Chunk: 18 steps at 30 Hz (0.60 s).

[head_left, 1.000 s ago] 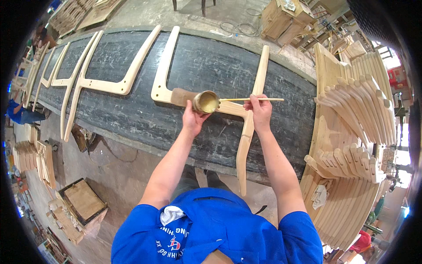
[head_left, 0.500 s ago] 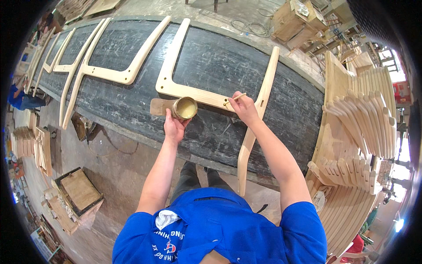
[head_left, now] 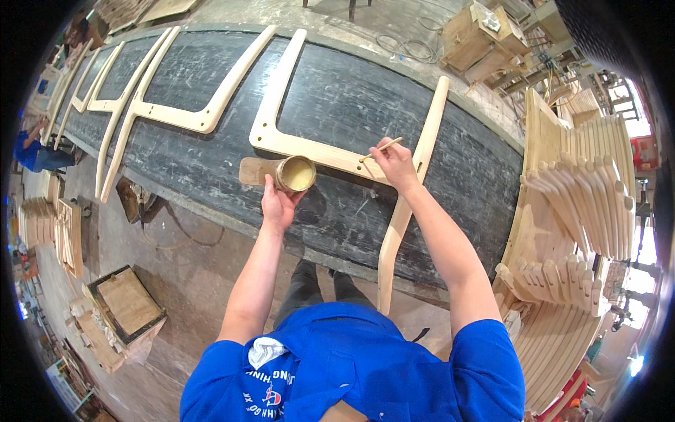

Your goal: The person applies a light-colored finish to several wooden chair frames laid out on a workbench. They use a small brush to apply the finish to the edges and surfaces of each frame, then move to the next frame in sequence.

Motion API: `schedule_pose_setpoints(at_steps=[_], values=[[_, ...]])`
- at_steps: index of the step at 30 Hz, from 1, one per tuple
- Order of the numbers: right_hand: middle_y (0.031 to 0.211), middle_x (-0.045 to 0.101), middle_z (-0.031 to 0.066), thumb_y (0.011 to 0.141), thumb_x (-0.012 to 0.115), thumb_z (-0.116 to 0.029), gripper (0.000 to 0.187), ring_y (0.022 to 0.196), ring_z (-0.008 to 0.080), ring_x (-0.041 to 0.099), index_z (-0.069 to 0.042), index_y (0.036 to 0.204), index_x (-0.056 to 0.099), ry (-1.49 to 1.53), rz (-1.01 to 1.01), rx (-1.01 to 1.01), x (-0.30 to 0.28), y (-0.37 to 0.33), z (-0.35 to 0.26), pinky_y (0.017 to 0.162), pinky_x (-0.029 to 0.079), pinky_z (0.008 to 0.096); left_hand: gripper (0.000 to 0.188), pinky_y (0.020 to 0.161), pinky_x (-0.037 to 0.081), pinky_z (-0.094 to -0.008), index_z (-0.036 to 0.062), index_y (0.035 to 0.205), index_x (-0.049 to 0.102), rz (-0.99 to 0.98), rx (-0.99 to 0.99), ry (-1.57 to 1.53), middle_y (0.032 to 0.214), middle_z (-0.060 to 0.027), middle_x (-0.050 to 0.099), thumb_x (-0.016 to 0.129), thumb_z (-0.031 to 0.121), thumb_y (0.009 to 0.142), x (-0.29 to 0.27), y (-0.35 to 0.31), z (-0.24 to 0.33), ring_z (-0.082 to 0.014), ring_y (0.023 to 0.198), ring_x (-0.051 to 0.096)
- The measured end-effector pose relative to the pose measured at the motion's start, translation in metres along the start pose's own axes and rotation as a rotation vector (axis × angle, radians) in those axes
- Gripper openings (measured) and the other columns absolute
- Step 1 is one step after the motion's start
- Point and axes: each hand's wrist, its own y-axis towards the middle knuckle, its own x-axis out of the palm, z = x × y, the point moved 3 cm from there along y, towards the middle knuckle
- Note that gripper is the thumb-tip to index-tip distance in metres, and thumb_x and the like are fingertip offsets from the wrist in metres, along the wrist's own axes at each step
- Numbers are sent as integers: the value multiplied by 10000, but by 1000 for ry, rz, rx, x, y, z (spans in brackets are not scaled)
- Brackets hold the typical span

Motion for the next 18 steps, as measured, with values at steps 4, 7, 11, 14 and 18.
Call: schedule_pose_setpoints(at_steps=[4,7,11,14,18], values=[[741,571,90,815,629,-129,90,671,252,603,-66,820,565,-253,-203,-323,-6,7,-4,602,483,364,551,982,408,-473,75,1334,358,-14,25,9,1327,-108,460,231,476,979,1,-4,1,-285,1190,481],[847,572,66,801,604,-94,47,826,265,596,-100,848,601,-350,-558,-419,-20,15,-9,713,484,384,548,988,403,-476,77,1331,362,3,38,31,1327,-107,460,234,477,979,2,-7,-1,-285,1195,478],[898,572,60,794,576,-42,89,901,268,579,-87,859,618,-359,-685,-445,-34,17,-13,762,472,365,545,999,389,-482,82,1330,365,4,35,54,1331,-105,458,235,478,978,7,-9,-12,-286,1203,472],[854,599,55,814,572,-35,68,837,213,602,-50,864,615,-119,-550,-319,-44,13,-19,712,482,333,545,1003,381,-486,83,1330,366,6,29,62,1330,-102,458,233,479,979,10,-10,-21,-284,1207,468],[775,632,51,851,600,-96,91,715,103,599,-10,877,586,176,-300,14,-58,2,-5,633,490,261,550,994,382,-480,85,1328,370,-20,48,122,1316,-98,470,233,486,977,25,-3,-36,-277,1204,469]])
